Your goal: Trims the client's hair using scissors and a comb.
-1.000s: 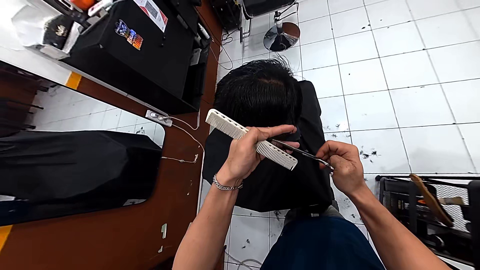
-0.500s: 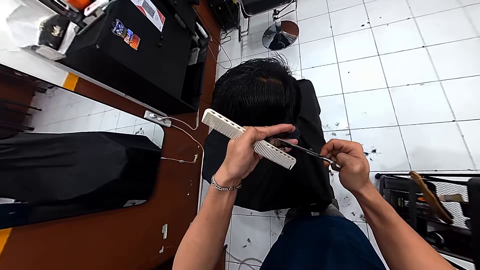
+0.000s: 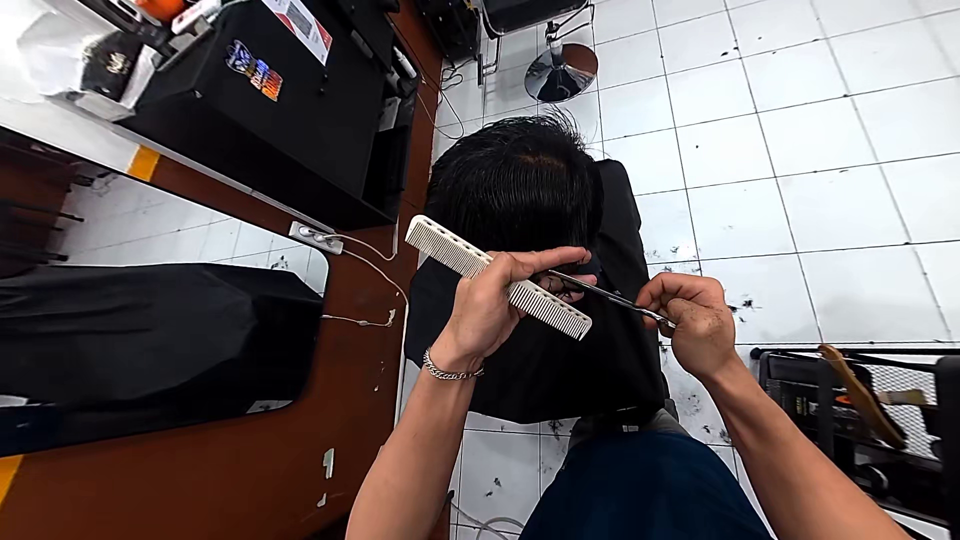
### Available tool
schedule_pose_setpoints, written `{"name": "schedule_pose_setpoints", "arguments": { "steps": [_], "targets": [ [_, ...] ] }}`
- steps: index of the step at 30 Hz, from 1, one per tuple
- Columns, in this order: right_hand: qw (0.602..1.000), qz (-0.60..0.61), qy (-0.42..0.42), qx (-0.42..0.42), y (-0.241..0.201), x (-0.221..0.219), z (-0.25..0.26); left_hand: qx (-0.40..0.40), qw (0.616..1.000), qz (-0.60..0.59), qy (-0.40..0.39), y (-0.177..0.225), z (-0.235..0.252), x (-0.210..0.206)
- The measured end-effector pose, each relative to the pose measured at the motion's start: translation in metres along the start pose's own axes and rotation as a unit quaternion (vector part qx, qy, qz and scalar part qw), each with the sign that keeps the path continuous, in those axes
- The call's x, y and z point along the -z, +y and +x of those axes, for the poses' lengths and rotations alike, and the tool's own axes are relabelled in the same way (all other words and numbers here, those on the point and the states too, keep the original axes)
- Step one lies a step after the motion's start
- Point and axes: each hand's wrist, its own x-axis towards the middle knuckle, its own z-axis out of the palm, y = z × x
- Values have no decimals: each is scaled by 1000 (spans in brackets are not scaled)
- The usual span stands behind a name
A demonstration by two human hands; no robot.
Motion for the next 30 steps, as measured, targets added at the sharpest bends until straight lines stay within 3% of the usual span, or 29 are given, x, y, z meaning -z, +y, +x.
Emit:
{"name": "schedule_pose_setpoints", "arguments": {
  "steps": [12, 14, 17, 20, 23, 26, 28, 30],
  "targets": [
    [1000, -15, 5, 5, 4, -2, -5, -1, 1000, 4, -12, 0, 2, 4],
    [999, 44, -4, -8, 19, 10, -21, -5, 999, 36, -26, -1, 0, 6],
    [976, 196, 64, -68, 39, 33, -62, 7, 992, 90, -83, -22, -15, 9],
    [970, 226, 79, -46, 46, 55, -86, 16, 985, 109, -136, -56, -36, 2],
    [990, 142, 26, -8, 32, 45, -84, -91, 980, 121, -132, -61, -35, -20],
    [991, 84, -108, -1, 8, 16, -73, -208, 967, 126, -74, -57, -22, -47],
    [979, 127, -163, -2, 1, 5, -63, -244, 957, 154, -22, -56, -11, -55],
    [978, 139, -155, -3, -3, 2, -53, -235, 958, 163, 2, -56, -9, -55]
  ]
}}
